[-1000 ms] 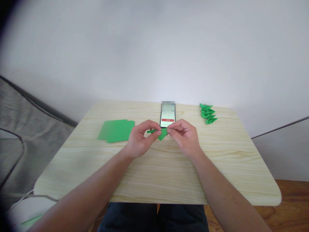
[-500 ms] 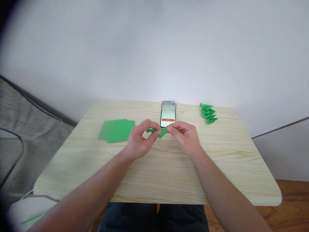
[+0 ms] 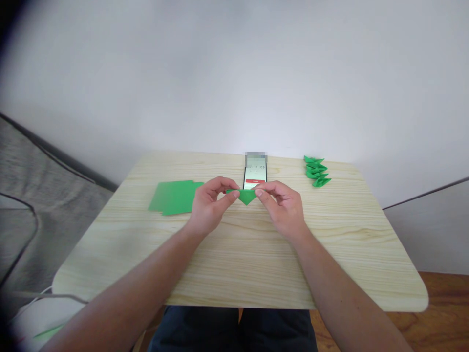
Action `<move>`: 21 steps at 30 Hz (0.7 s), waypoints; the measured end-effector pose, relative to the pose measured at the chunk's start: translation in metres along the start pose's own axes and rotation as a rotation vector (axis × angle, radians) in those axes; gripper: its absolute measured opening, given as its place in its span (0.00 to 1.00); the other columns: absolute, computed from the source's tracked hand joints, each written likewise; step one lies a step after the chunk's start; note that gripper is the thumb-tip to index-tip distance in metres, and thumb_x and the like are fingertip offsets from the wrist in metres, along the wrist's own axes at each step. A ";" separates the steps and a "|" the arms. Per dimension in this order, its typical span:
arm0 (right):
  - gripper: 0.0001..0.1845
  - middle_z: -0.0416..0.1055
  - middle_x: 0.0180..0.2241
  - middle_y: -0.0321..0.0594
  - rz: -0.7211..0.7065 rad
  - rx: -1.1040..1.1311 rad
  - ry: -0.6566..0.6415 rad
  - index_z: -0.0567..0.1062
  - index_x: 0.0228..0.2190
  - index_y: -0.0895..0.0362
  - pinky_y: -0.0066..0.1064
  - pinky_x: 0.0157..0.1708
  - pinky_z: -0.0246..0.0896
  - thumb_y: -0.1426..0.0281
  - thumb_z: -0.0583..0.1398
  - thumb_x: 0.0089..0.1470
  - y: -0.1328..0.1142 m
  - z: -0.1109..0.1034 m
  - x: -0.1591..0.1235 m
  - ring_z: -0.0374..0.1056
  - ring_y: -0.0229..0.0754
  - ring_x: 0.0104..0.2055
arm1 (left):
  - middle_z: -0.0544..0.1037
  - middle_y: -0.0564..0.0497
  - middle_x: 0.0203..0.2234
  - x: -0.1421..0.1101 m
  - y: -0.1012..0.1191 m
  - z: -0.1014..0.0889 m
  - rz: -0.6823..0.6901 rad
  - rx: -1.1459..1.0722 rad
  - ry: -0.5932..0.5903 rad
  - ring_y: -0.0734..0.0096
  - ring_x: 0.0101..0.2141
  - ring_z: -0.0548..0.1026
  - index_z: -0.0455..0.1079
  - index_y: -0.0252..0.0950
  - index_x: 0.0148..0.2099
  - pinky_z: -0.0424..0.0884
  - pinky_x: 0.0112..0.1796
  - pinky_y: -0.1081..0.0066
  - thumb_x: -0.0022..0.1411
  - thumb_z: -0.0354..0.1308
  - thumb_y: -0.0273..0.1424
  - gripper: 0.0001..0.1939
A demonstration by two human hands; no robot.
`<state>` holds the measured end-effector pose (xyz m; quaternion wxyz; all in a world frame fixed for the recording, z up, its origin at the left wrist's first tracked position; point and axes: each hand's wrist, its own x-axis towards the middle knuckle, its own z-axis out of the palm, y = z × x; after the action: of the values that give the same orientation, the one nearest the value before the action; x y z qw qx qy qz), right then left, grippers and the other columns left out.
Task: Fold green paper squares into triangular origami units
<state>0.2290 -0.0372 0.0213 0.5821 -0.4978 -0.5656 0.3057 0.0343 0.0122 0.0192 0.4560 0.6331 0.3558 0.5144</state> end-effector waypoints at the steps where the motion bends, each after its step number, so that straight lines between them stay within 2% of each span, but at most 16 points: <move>1: 0.07 0.83 0.39 0.39 -0.003 -0.002 0.002 0.83 0.37 0.52 0.38 0.48 0.73 0.62 0.68 0.59 0.000 0.000 0.000 0.78 0.45 0.42 | 0.81 0.51 0.33 0.001 0.000 -0.001 -0.011 0.000 0.009 0.66 0.37 0.76 0.78 0.38 0.38 0.69 0.42 0.66 0.59 0.68 0.32 0.05; 8: 0.06 0.83 0.36 0.38 0.000 -0.025 -0.005 0.84 0.36 0.51 0.37 0.46 0.72 0.64 0.71 0.56 0.003 -0.001 0.000 0.78 0.44 0.40 | 0.82 0.51 0.31 0.002 0.001 -0.001 -0.034 0.008 -0.007 0.68 0.33 0.74 0.79 0.37 0.35 0.66 0.39 0.66 0.57 0.70 0.32 0.04; 15: 0.04 0.83 0.36 0.38 -0.059 -0.128 -0.100 0.84 0.36 0.52 0.37 0.46 0.71 0.66 0.70 0.57 -0.004 -0.001 0.000 0.77 0.44 0.40 | 0.81 0.50 0.30 -0.001 0.002 0.003 -0.002 0.038 -0.068 0.68 0.34 0.73 0.80 0.38 0.36 0.67 0.39 0.66 0.58 0.71 0.33 0.06; 21: 0.05 0.82 0.34 0.37 0.017 -0.089 -0.093 0.84 0.34 0.52 0.35 0.41 0.71 0.64 0.70 0.56 -0.003 -0.003 0.002 0.77 0.43 0.37 | 0.82 0.49 0.30 -0.001 0.003 0.003 -0.024 0.025 -0.058 0.66 0.34 0.75 0.81 0.37 0.35 0.69 0.40 0.65 0.58 0.72 0.36 0.09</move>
<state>0.2322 -0.0367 0.0252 0.5298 -0.5133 -0.6008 0.3080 0.0369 0.0098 0.0217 0.4642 0.6492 0.3562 0.4860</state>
